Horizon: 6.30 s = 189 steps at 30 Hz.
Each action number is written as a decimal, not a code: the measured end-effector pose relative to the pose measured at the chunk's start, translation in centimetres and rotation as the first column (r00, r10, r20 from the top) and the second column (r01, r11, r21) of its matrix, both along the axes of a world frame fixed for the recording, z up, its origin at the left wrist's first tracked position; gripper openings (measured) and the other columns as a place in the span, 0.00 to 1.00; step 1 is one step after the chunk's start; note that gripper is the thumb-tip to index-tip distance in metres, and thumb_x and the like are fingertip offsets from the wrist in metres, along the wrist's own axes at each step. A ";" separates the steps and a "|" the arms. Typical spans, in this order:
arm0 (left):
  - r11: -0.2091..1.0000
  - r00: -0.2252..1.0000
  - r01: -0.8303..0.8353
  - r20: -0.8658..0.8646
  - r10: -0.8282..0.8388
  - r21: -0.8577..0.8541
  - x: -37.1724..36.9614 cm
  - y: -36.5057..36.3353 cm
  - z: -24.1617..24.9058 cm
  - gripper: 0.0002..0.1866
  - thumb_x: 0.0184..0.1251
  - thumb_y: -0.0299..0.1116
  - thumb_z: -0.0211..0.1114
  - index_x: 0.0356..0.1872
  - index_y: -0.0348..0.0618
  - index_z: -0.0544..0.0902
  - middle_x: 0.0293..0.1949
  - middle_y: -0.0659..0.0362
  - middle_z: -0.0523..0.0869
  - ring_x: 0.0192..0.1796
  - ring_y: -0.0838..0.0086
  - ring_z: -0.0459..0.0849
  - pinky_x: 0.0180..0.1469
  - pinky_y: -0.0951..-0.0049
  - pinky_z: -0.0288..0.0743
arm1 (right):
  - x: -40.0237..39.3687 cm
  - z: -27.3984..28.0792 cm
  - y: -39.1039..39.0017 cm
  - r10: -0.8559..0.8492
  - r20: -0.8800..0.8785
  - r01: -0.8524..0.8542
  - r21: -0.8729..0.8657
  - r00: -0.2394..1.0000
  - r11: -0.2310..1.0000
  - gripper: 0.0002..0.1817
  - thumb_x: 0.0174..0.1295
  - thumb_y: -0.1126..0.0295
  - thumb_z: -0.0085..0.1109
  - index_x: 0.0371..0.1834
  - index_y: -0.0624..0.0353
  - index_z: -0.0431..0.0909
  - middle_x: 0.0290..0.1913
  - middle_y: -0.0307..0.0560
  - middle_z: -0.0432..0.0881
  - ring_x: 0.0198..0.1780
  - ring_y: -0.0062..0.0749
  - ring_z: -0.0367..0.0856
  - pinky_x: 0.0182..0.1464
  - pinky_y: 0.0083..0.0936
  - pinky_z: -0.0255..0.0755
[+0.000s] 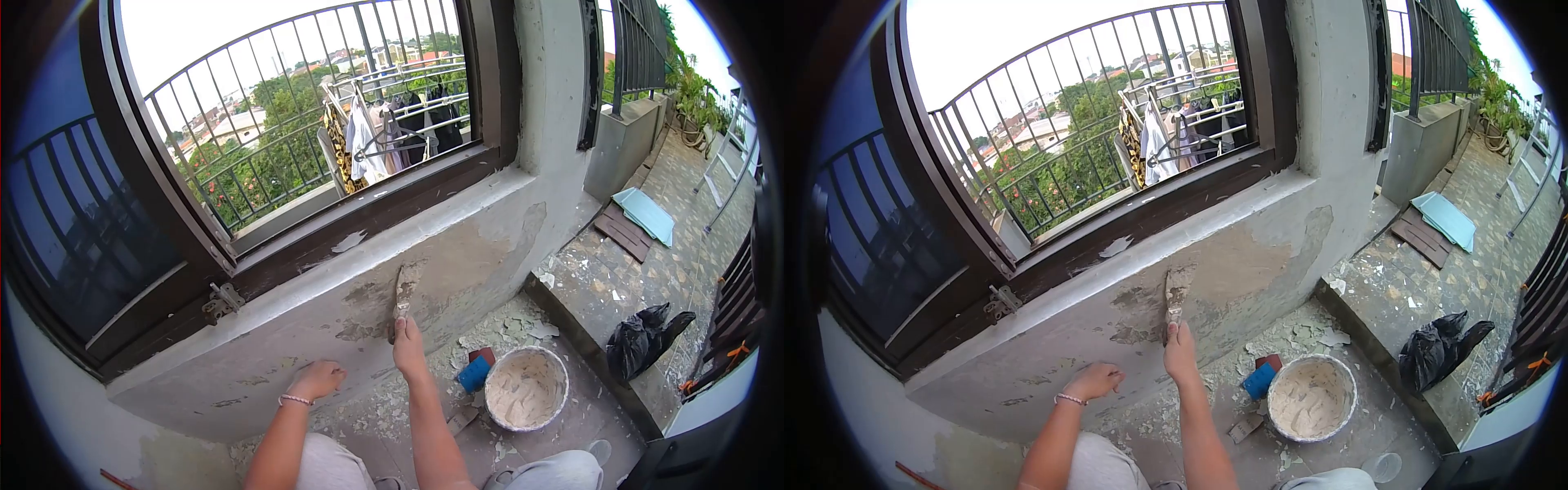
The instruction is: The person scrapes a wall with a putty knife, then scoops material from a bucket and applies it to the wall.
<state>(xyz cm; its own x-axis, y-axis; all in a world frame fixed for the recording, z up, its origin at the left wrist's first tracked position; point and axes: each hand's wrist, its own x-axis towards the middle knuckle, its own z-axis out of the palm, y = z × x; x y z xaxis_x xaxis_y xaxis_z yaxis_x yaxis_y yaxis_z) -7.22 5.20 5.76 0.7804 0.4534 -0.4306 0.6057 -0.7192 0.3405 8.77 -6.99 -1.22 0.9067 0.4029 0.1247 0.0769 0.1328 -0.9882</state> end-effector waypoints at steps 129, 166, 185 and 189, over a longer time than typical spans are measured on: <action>0.994 0.993 -0.070 -0.091 0.077 0.079 0.2 -0.8 0.8 0.17 0.63 0.46 0.50 0.32 0.46 0.83 0.30 0.60 0.87 0.41 0.63 0.84 0.48 0.63 0.74 | -7.1 -2.3 -1.5 0.074 -0.037 -0.082 -0.533 0.997 0.842 0.25 0.49 0.70 0.59 0.46 0.72 0.60 0.40 0.74 0.75 0.46 0.67 0.75 0.49 0.49 0.69; 0.993 0.992 -0.050 -0.121 0.036 -0.111 -1.4 -1.8 1.1 0.25 0.65 0.48 0.54 0.55 0.40 0.76 0.38 0.51 0.85 0.37 0.65 0.82 0.45 0.65 0.73 | -13.3 -9.0 -7.4 0.123 0.028 -0.090 -0.532 0.992 0.842 0.23 0.53 0.62 0.60 0.46 0.63 0.65 0.30 0.64 0.79 0.36 0.59 0.79 0.40 0.43 0.72; 0.932 0.955 0.294 0.041 -0.292 -0.214 4.1 -10.2 3.7 0.25 0.67 0.47 0.51 0.56 0.39 0.74 0.53 0.43 0.79 0.57 0.52 0.76 0.59 0.60 0.67 | 10.9 18.7 -26.8 0.504 -0.012 0.057 -0.991 0.864 -0.122 0.16 0.48 0.71 0.57 0.43 0.54 0.81 0.39 0.48 0.84 0.43 0.40 0.83 0.43 0.36 0.76; 0.734 0.747 0.662 -0.210 -0.630 0.151 4.8 -11.1 2.3 0.24 0.64 0.44 0.53 0.56 0.39 0.75 0.55 0.45 0.77 0.63 0.55 0.70 0.61 0.61 0.66 | 9.1 6.7 -30.3 0.399 -0.516 -0.462 -0.857 0.758 -0.230 0.14 0.49 0.68 0.62 0.38 0.63 0.82 0.30 0.48 0.85 0.32 0.36 0.84 0.38 0.32 0.76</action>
